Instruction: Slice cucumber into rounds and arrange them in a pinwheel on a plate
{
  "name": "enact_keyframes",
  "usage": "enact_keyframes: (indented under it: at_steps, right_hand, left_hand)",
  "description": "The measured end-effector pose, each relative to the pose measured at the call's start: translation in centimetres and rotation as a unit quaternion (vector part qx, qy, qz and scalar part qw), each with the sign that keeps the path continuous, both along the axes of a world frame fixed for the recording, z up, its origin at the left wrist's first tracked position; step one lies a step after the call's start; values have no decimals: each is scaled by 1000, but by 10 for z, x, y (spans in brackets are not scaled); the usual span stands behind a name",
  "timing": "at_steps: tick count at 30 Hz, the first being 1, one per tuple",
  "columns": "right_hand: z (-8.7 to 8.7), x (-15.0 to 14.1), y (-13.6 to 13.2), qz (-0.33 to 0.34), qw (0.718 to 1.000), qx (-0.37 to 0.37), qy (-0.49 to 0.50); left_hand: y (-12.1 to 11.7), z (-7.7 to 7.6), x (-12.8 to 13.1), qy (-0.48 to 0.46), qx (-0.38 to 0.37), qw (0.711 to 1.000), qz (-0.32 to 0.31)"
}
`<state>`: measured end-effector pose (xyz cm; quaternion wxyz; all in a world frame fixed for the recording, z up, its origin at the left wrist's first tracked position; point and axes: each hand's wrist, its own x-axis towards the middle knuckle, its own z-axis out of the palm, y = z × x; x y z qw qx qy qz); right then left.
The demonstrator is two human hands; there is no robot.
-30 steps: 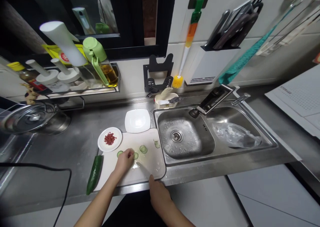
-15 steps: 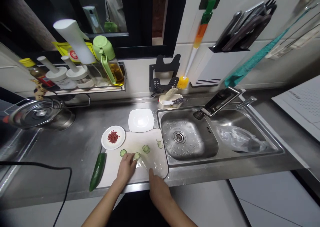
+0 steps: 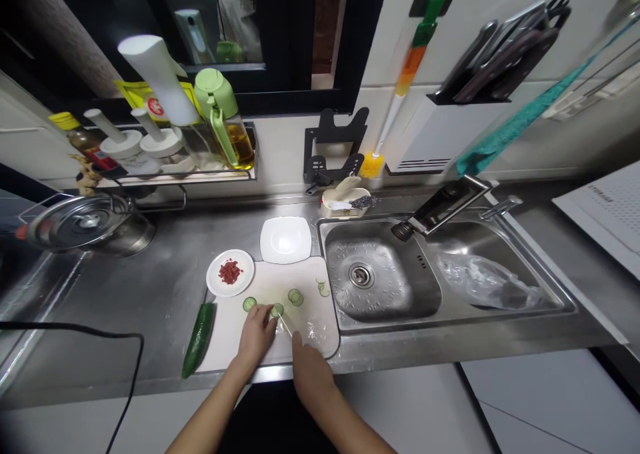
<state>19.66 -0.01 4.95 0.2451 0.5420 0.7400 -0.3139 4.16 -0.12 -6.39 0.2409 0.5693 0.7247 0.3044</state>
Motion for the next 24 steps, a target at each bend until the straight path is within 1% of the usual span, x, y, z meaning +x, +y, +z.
enact_keyframes:
  at_steps: [7,13,19,24]
  right_hand:
    - [2,-1,1,5,1000,5,-6]
    - [1,-1,1,5,1000,9,2]
    - [-1,-4,1,-19,1000,-8,23]
    - [-1,-6,1,-39,998,-27,38]
  left_hand:
    - [0,2,0,-3,-5,1000,1]
    - [1,0,-1,-6,-13,1000,1]
    - [1,-2,-1,-15,-30,999,2]
    - [3,0,0,-14,-42,999,16]
